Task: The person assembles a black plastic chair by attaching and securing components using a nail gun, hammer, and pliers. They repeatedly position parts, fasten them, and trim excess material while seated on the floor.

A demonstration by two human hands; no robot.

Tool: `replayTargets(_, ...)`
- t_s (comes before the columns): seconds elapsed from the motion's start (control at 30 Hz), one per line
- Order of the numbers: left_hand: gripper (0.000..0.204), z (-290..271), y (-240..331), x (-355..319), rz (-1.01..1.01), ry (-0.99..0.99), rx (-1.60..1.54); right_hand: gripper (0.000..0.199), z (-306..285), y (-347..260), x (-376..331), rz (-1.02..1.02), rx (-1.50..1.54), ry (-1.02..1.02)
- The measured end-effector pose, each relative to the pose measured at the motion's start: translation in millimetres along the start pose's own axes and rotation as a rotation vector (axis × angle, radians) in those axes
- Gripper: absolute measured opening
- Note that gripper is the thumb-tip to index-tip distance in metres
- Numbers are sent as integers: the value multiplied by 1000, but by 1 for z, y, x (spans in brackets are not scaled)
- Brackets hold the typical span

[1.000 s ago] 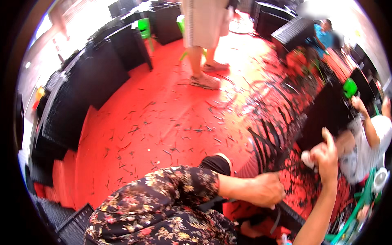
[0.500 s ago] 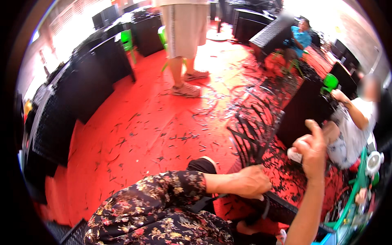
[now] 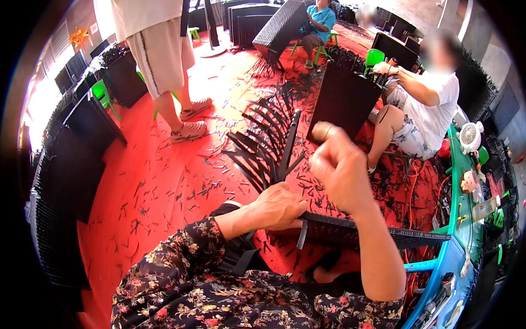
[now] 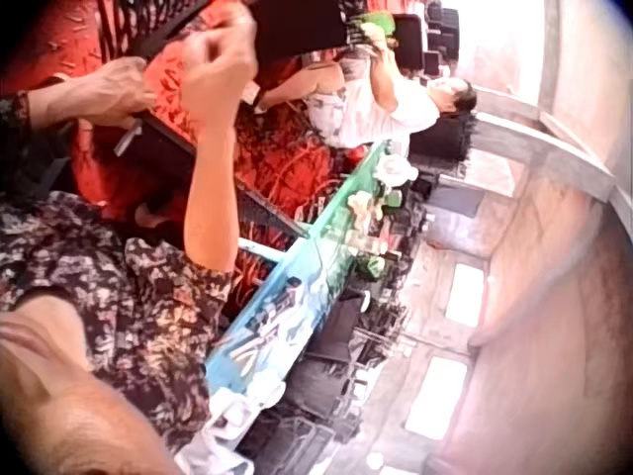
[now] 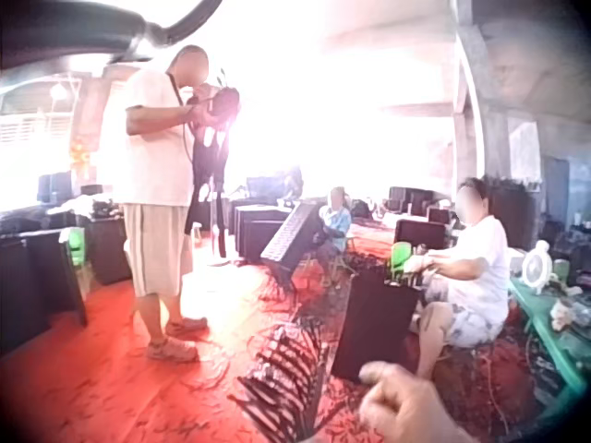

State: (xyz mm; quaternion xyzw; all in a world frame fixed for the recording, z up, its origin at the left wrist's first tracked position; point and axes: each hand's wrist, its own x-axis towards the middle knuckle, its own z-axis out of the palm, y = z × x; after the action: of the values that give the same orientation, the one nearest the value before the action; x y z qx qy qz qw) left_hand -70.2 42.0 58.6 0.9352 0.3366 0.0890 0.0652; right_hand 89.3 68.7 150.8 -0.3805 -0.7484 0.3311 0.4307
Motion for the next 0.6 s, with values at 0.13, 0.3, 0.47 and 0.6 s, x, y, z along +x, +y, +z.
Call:
replayTargets(0.13,33,3,1,0,55,105,-58,37,-9,33,-52,-41,-351,-136)
replayTargets(0.3,35,5,-2,-2,58,144,-40,45,-16,56,-93,82,-299,-180)
replayTargets(0.47,35,9,-3,2,53,160,3,56,-17,55,-105,-94,-387,-192)
replayTargets(0.6,36,17,-7,0,60,177,26,61,-5,58,-105,-144,-547,-195)
